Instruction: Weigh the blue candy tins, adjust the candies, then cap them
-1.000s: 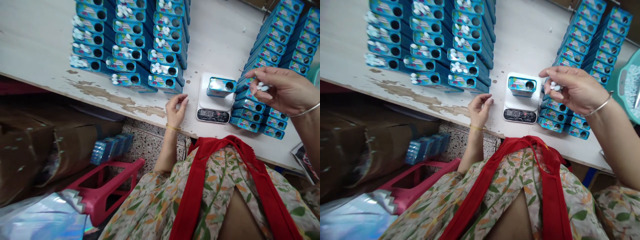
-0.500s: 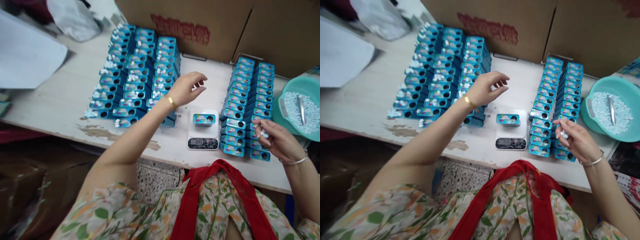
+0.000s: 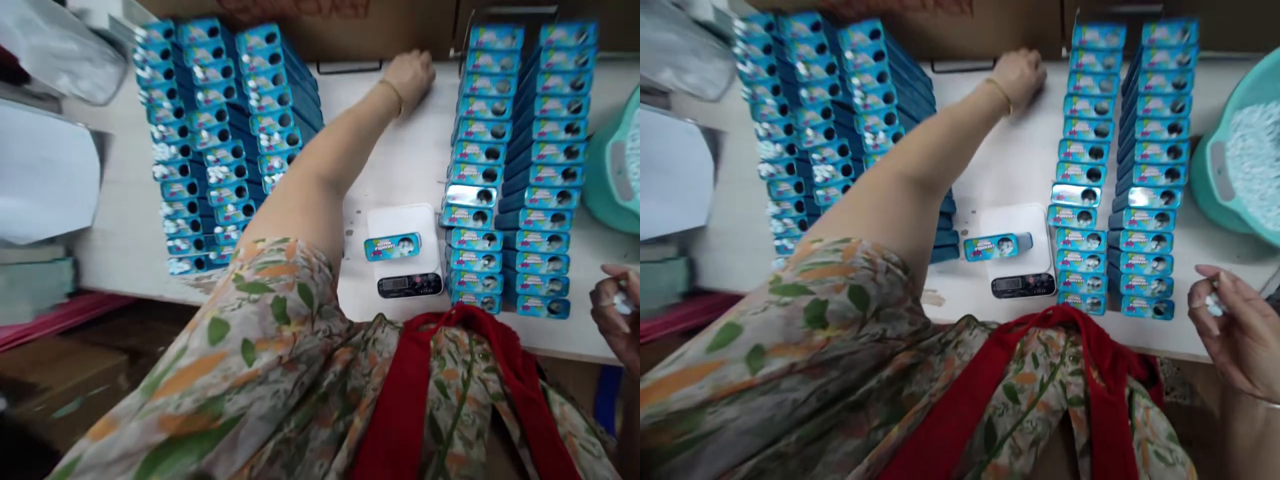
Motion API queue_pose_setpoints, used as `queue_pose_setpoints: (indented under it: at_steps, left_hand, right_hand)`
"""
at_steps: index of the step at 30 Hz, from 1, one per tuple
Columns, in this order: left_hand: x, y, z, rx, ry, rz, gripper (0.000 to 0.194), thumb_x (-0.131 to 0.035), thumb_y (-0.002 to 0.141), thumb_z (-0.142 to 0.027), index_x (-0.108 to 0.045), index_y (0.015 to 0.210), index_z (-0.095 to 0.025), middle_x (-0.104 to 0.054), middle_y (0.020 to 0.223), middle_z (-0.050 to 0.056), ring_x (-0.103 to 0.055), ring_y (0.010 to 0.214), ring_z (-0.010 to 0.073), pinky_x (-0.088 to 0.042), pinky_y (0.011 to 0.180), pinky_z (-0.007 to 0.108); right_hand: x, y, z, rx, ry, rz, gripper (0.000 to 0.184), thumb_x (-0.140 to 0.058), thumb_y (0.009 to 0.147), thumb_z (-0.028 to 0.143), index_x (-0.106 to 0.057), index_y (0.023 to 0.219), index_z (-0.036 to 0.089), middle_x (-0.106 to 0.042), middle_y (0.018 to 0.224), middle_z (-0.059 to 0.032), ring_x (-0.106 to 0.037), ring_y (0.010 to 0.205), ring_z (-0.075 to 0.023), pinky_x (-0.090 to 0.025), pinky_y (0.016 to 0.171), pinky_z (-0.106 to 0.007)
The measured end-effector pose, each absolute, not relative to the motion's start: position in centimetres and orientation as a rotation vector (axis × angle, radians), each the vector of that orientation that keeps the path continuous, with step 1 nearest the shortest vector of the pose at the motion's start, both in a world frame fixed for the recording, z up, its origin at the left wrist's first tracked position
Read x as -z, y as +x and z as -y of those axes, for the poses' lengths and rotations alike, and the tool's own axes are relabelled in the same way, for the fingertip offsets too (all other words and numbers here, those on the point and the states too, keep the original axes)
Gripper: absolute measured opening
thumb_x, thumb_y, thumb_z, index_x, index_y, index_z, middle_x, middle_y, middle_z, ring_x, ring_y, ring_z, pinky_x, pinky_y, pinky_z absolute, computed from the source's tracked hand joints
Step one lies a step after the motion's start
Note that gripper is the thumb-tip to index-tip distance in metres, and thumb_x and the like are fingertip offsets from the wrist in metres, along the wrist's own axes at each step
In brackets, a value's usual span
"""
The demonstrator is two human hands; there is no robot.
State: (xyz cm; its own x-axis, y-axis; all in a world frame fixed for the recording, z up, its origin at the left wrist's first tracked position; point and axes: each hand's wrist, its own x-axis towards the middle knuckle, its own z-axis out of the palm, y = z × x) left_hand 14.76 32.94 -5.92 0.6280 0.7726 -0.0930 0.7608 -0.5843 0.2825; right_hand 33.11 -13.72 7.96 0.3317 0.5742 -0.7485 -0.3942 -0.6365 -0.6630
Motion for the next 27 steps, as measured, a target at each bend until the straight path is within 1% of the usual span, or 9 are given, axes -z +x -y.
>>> queue_pose_setpoints:
  at_steps: [3,5,8,11,14,18,21,24,27]
  left_hand:
    - [1.1,12.4,-30.3,0.164,2.702,-1.153,0.029,-0.037,0.101,-0.017,-0.061,0.114,-0.006,-0.060,0.127,0.007,-0.051,0.135,0.0300,-0.042,0.108,0.047]
    - [-3.9,10.5,-25.8,-0.119,2.735,-1.018,0.045,-0.023,0.101,-0.030,-0.061,0.114,-0.010,-0.060,0.110,-0.002,-0.061,0.122,0.0249,-0.045,0.099,0.045]
    - [-10.6,8.4,-16.0,-0.550,2.703,-0.475,0.036,-0.040,0.100,-0.041,-0.064,0.098,-0.015,-0.059,0.092,-0.003,-0.070,0.098,0.0188,-0.053,0.085,0.039]
    - [-13.8,7.4,-7.1,-0.158,2.669,-0.159,0.020,-0.050,0.100,-0.030,-0.065,0.088,-0.026,-0.065,0.092,-0.006,-0.071,0.098,0.0167,-0.057,0.088,0.037]
    - [-13.2,5.9,-3.6,-0.005,2.552,-0.294,0.009,-0.061,0.096,-0.036,-0.065,0.096,-0.028,-0.067,0.105,-0.004,-0.066,0.112,0.0211,-0.051,0.103,0.043]
    - [-8.3,1.1,-5.6,-0.327,2.480,-0.726,0.048,-0.069,0.086,-0.058,-0.062,0.113,-0.019,-0.061,0.120,0.006,-0.057,0.124,0.0326,-0.042,0.106,0.054]
    - [-3.9,-1.9,-7.3,-0.250,2.573,-0.861,0.054,-0.079,0.079,-0.047,-0.058,0.120,-0.019,-0.063,0.115,0.008,-0.060,0.113,0.0326,-0.045,0.098,0.046]
    - [-1.5,-2.9,-8.7,-0.135,2.712,-0.816,0.040,-0.072,0.082,-0.029,-0.057,0.118,-0.024,-0.067,0.107,0.006,-0.065,0.098,0.0275,-0.048,0.085,0.037]
    - [-1.3,-1.9,-12.3,-0.272,2.754,-0.901,0.039,-0.068,0.080,-0.026,-0.058,0.118,-0.024,-0.067,0.103,0.007,-0.064,0.091,0.0272,-0.049,0.079,0.036]
  right_hand:
    - [-8.4,30.2,11.6,-1.351,-1.835,0.200,0.016,-0.068,0.084,0.051,-0.075,0.091,0.038,-0.044,0.073,-0.0064,-0.029,0.050,-0.0133,-0.019,0.040,-0.033]
    - [-8.8,27.8,9.9,-1.466,-1.738,0.196,0.022,-0.070,0.082,0.054,-0.075,0.087,0.033,-0.049,0.071,-0.0049,-0.032,0.048,-0.0109,-0.022,0.039,-0.029]
    - [-9.0,24.5,8.3,-1.675,-1.498,0.171,0.039,-0.070,0.079,0.063,-0.074,0.090,0.026,-0.057,0.072,-0.0030,-0.037,0.048,-0.0080,-0.030,0.041,-0.023]
    - [-8.8,21.9,8.1,-1.798,-1.265,0.145,0.044,-0.068,0.079,0.066,-0.068,0.085,0.022,-0.057,0.067,-0.0009,-0.042,0.049,-0.0089,-0.034,0.042,-0.022]
    - [-8.6,20.2,9.5,-1.836,-1.172,0.131,0.033,-0.073,0.080,0.052,-0.062,0.080,0.020,-0.052,0.064,0.0025,-0.035,0.045,-0.0064,-0.025,0.039,-0.019]
    - [-8.4,20.5,12.6,-1.786,-1.234,0.162,0.022,-0.073,0.082,0.038,-0.066,0.087,0.018,-0.055,0.070,0.0018,-0.031,0.044,-0.0037,-0.020,0.038,-0.018]
    - [-7.8,22.5,14.8,-1.647,-1.296,0.174,0.019,-0.073,0.083,0.036,-0.069,0.086,0.018,-0.054,0.068,0.0015,-0.034,0.045,-0.0039,-0.026,0.041,-0.018]
    - [-7.3,24.7,16.8,-1.493,-1.366,0.154,0.019,-0.073,0.082,0.037,-0.072,0.088,0.020,-0.055,0.069,0.0005,-0.036,0.046,-0.0045,-0.027,0.041,-0.018]
    - [-6.7,26.4,18.5,-1.378,-1.412,0.113,0.018,-0.073,0.082,0.038,-0.072,0.088,0.021,-0.055,0.072,-0.0004,-0.037,0.047,-0.0048,-0.028,0.040,-0.018]
